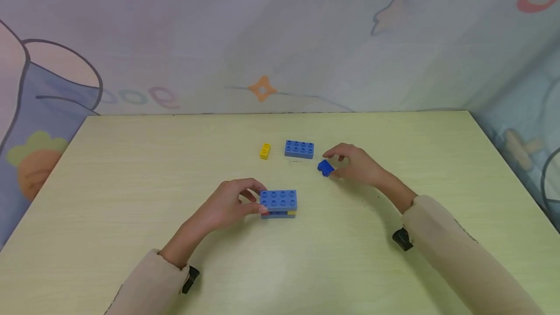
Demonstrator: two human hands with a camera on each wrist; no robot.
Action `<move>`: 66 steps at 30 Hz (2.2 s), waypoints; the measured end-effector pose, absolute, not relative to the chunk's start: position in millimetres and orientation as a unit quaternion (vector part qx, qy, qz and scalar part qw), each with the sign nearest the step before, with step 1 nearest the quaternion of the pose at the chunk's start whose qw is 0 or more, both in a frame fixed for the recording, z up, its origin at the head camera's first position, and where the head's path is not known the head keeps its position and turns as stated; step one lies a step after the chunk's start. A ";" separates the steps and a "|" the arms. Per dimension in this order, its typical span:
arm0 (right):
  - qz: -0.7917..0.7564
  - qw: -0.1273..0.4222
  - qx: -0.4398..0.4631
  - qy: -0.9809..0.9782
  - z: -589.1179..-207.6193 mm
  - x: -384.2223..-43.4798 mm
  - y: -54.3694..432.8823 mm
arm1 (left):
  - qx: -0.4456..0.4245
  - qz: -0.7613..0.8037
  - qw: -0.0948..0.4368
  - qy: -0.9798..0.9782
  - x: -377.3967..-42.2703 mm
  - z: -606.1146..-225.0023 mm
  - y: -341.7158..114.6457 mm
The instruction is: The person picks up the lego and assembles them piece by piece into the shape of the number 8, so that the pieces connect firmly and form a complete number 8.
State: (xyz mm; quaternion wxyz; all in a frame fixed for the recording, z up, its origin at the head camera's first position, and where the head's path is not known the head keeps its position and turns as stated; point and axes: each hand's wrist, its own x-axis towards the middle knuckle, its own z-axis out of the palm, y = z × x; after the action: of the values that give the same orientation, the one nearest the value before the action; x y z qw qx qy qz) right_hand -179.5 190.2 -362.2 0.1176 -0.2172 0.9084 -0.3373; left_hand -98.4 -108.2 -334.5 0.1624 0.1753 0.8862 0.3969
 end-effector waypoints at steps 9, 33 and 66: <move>-0.318 0.102 -0.252 0.908 -364.9 -179.4 183.8 | 0.173 0.396 0.164 0.887 -98.7 -334.1 -106.5; -0.401 0.138 -0.304 0.853 -335.2 -136.9 152.5 | 0.180 0.394 0.164 0.887 -101.4 -336.0 -106.4; -0.408 0.091 -0.320 0.850 -333.3 -110.7 134.6 | 0.178 0.398 0.162 0.885 -101.3 -335.2 -106.5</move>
State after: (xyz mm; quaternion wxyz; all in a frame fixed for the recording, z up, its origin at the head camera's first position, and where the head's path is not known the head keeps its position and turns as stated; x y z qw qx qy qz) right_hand -110.7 134.6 -333.3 0.0907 -0.3205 0.8503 -0.4075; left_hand -101.3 -106.5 -335.2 0.1620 0.1785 0.8853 0.3976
